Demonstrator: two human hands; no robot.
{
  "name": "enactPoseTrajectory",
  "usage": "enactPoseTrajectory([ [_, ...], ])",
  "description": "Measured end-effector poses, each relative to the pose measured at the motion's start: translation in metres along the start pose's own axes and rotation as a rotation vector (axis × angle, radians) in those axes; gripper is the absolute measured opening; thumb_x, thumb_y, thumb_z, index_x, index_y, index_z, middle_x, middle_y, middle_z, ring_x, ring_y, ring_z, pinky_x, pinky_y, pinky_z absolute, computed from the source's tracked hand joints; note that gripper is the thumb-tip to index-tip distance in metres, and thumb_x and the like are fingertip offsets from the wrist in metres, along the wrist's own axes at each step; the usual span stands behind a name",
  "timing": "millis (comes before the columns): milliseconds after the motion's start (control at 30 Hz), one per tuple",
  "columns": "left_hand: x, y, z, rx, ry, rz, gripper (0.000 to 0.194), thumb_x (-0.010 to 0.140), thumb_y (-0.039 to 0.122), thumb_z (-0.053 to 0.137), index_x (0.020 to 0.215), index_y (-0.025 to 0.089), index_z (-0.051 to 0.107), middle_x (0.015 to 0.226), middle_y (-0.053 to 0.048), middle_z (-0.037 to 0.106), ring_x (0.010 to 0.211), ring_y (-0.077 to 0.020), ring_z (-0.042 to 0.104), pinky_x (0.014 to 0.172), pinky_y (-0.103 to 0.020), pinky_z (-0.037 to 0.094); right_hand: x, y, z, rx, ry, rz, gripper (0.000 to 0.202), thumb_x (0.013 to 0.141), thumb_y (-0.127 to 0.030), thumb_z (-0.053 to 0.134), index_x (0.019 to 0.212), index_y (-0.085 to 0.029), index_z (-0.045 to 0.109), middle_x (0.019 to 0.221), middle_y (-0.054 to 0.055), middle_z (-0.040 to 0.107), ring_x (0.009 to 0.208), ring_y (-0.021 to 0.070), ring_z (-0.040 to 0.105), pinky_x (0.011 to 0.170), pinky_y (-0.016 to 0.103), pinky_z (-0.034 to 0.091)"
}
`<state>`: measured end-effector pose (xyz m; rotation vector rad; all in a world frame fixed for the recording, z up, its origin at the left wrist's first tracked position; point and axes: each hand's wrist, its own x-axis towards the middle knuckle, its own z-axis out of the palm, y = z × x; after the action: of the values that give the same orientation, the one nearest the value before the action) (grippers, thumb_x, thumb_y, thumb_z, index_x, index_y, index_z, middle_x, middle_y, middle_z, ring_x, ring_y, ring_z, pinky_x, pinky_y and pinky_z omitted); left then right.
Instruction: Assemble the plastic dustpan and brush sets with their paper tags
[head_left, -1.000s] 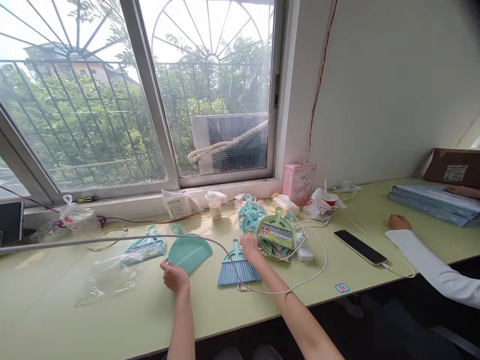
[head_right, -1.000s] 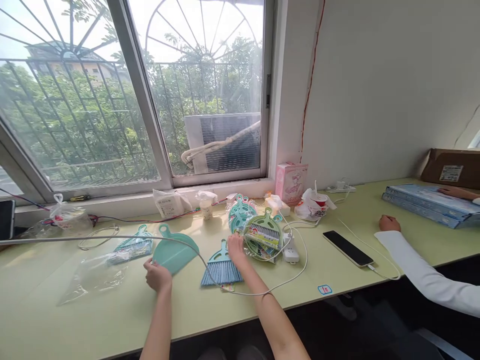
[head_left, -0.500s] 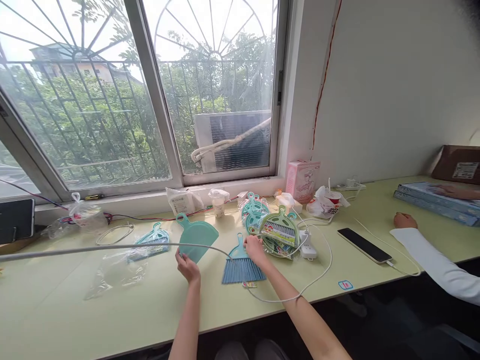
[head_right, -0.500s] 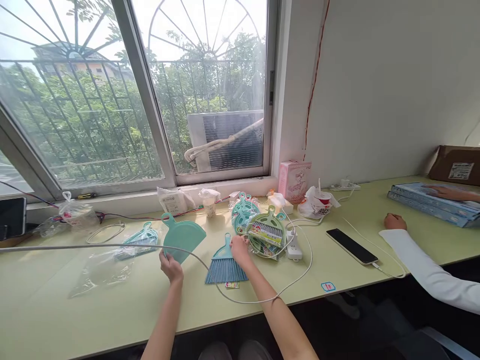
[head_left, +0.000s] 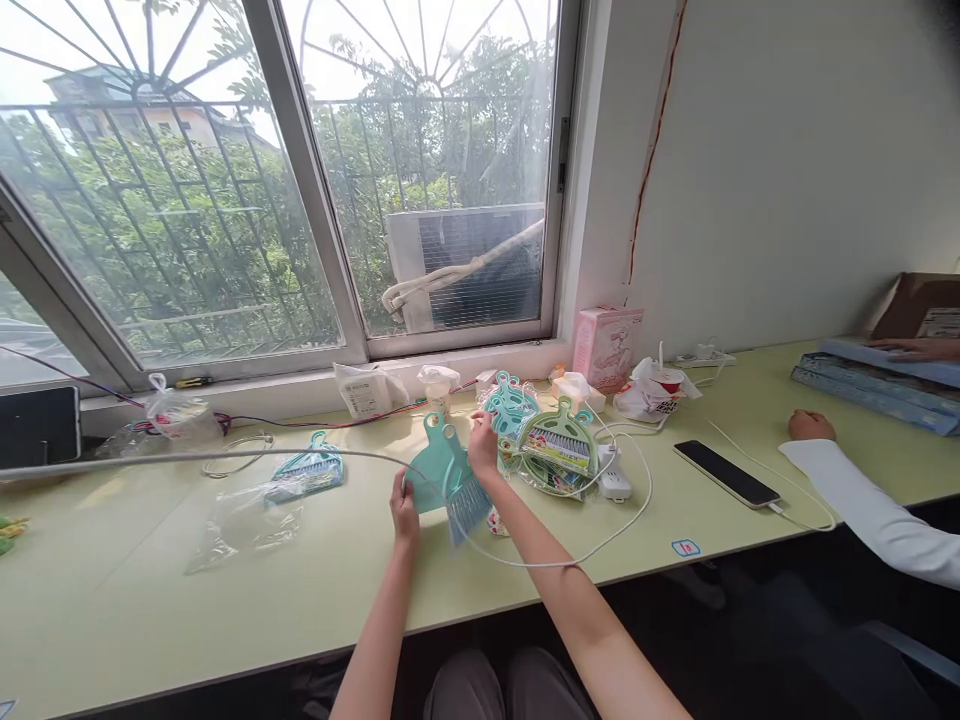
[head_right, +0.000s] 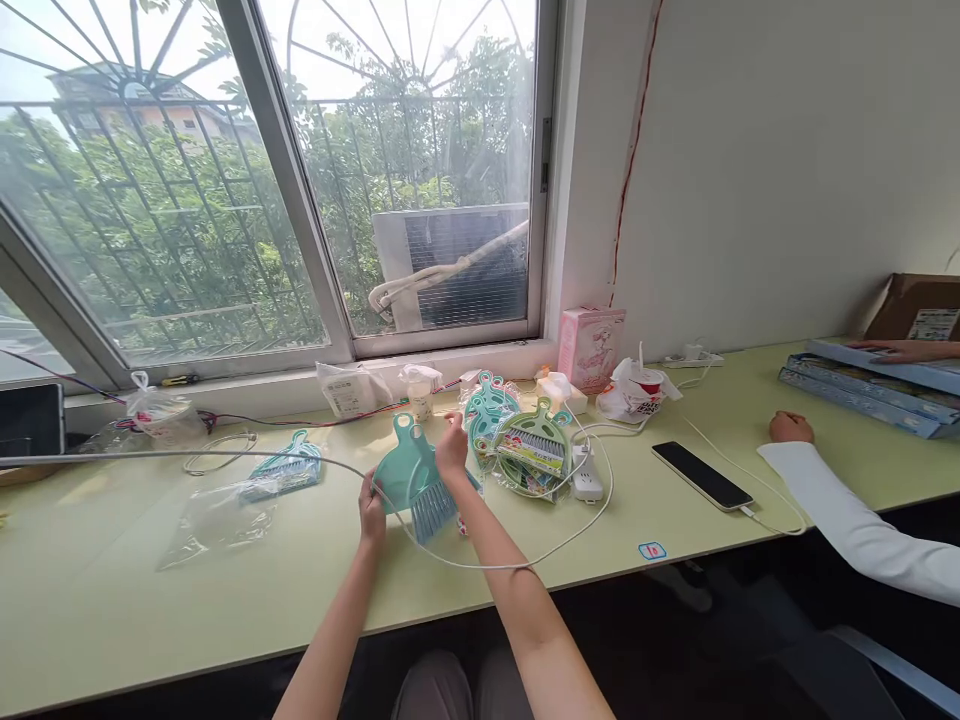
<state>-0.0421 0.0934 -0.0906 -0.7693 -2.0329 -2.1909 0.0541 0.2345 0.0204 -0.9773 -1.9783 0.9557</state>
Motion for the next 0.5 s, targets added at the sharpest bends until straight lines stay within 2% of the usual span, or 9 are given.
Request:
enactPoseTrajectory([
  [133,-0.006,0.012,-0.001,-0.032,-0.011,0.021,0.049,0.087,0.056,0.046,0.112,0.016,0.059,0.107,-0.01,0.067,0.1,-0.0223,0.062,0.086,-0.032,0.049,0.0,-0.009,0.026,-0.046,0.065,0.055,0.038,0.098,-0.014,0.015,0.129,-0.015,0.037,0.091,0.01,0.065,0.086,0.0227,0.062,0.067,0.027,0.039],
  [233,-0.012,0.019,-0.001,0.11,-0.028,0.068,0.054,0.083,0.058,0.056,0.12,0.019,0.057,0.107,-0.009,0.068,0.098,-0.0236,0.064,0.085,-0.033,0.049,-0.001,-0.013,0.036,-0.052,0.12,0.094,0.044,0.097,-0.012,0.009,0.135,-0.012,0.031,0.102,0.014,0.062,0.09,0.0232,0.06,0.069,0.028,0.038],
  [300,-0.015,0.023,0.0,0.256,0.026,0.089,0.059,0.076,0.053,0.067,0.122,0.019,0.057,0.107,-0.01,0.069,0.091,-0.025,0.065,0.079,-0.034,0.049,-0.003,-0.015,0.042,-0.086,0.126,0.078,0.046,0.097,-0.012,0.007,0.137,-0.01,0.029,0.116,0.019,0.055,0.099,0.0245,0.058,0.073,0.029,0.039],
  [400,-0.016,0.025,0.001,0.341,0.138,0.096,0.05,0.082,0.048,0.062,0.122,0.019,0.058,0.11,-0.012,0.068,0.089,-0.0253,0.065,0.076,-0.034,0.047,-0.014,-0.014,0.048,-0.121,0.069,-0.061,0.04,0.099,-0.016,0.016,0.132,-0.015,0.039,0.132,0.017,0.045,0.112,0.0229,0.052,0.082,0.029,0.041],
  [500,-0.013,0.024,-0.002,0.27,0.193,0.094,0.048,0.088,0.05,0.052,0.121,0.015,0.059,0.108,-0.014,0.068,0.09,-0.026,0.064,0.078,-0.036,0.047,-0.028,-0.004,0.052,-0.175,0.017,-0.355,0.029,0.1,-0.027,0.035,0.124,-0.024,0.05,0.139,0.009,0.044,0.127,0.0214,0.044,0.103,0.035,0.034],
])
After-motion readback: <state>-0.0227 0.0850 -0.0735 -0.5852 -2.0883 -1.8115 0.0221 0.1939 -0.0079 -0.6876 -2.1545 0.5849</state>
